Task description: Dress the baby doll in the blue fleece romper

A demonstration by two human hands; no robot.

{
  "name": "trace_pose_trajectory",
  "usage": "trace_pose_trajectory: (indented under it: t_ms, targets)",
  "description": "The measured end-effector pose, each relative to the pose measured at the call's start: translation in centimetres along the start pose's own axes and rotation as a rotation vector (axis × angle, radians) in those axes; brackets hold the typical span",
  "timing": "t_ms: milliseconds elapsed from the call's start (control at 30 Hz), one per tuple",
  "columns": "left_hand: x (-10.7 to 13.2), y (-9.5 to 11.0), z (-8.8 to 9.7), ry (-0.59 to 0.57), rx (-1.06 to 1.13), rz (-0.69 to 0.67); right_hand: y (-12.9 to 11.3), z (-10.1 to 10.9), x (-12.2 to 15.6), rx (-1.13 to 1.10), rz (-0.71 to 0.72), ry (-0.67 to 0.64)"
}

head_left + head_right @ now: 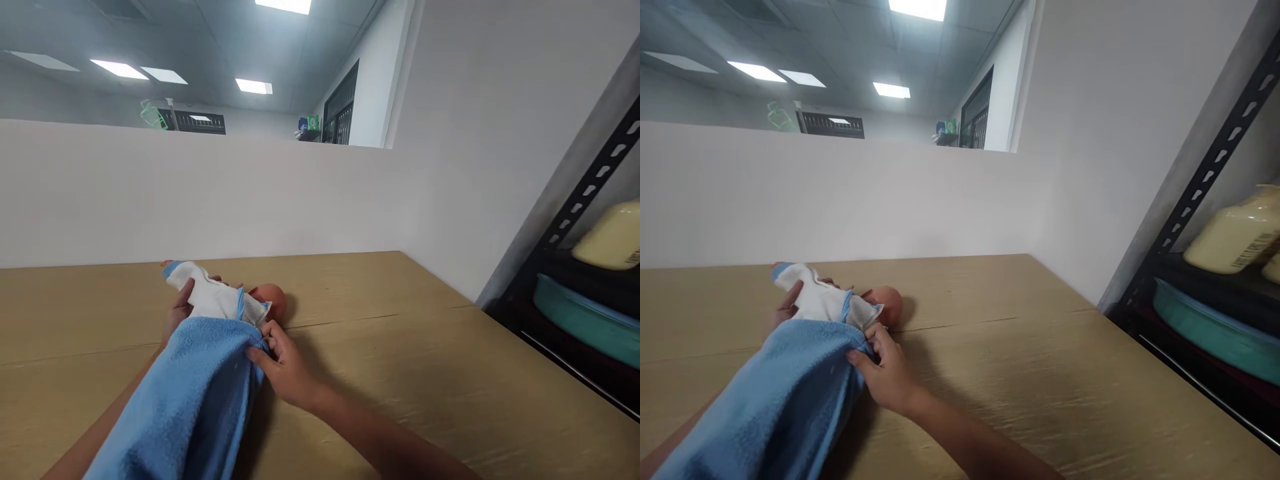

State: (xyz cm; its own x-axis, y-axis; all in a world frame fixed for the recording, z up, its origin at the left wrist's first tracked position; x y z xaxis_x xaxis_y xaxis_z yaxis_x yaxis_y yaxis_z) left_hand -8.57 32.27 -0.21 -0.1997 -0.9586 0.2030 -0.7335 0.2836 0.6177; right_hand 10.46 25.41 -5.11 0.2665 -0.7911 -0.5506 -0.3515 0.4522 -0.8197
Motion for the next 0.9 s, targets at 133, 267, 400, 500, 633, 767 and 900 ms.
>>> trace_pose_trajectory:
  t_ms: [133, 267, 400, 500, 633, 767, 900]
  targets:
    - [0.2, -0.6, -0.3, -0.025, -0.046, 0.007, 0.5, 0.5, -0.6, -0.111, -0.119, -0.031]
    - [-0.3, -0.7, 0.0, -0.083, -0.096, -0.023, 0.3, 0.8, -0.2, 0.004, -0.151, 0.008]
    - [-0.7, -0.3, 0.8, -0.087, -0.045, -0.054, 0.0, 1.5, 0.3, 0.256, -0.013, 0.026]
    - [-0.8, -0.2, 1.2, -0.082, -0.023, -0.051, 0.3, 2.7, 0.6, 0.455, 0.086, 0.062]
    - [-0.4, -0.5, 1.0, -0.096, -0.003, -0.059, 1.3, 4.5, 0.6, 0.504, 0.083, 0.196]
    - [0.5, -0.3, -0.3, -0.032, -0.015, -0.085, 1.7, 5.0, 0.6, 0.512, 0.055, 0.346]
    - [1.9, 0.4, -2.4, 0.024, -0.072, -0.064, 0.7, 3.8, 0.9, 0.486, 0.050, 0.395]
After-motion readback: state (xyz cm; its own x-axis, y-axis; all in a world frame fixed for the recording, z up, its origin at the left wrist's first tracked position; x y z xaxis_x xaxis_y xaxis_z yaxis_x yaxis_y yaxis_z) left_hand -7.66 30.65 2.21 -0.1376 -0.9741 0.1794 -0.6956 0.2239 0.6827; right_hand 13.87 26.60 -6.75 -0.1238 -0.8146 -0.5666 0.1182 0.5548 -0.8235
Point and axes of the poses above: each hand's wrist, its own x-axis away from the middle knuckle, its own z-axis out of the back of the hand, y = z × x, the point moved 2 cm from there along -x, towards the middle knuckle, and after that the axes turned 14 degrees about z, right-handed, at the moved point
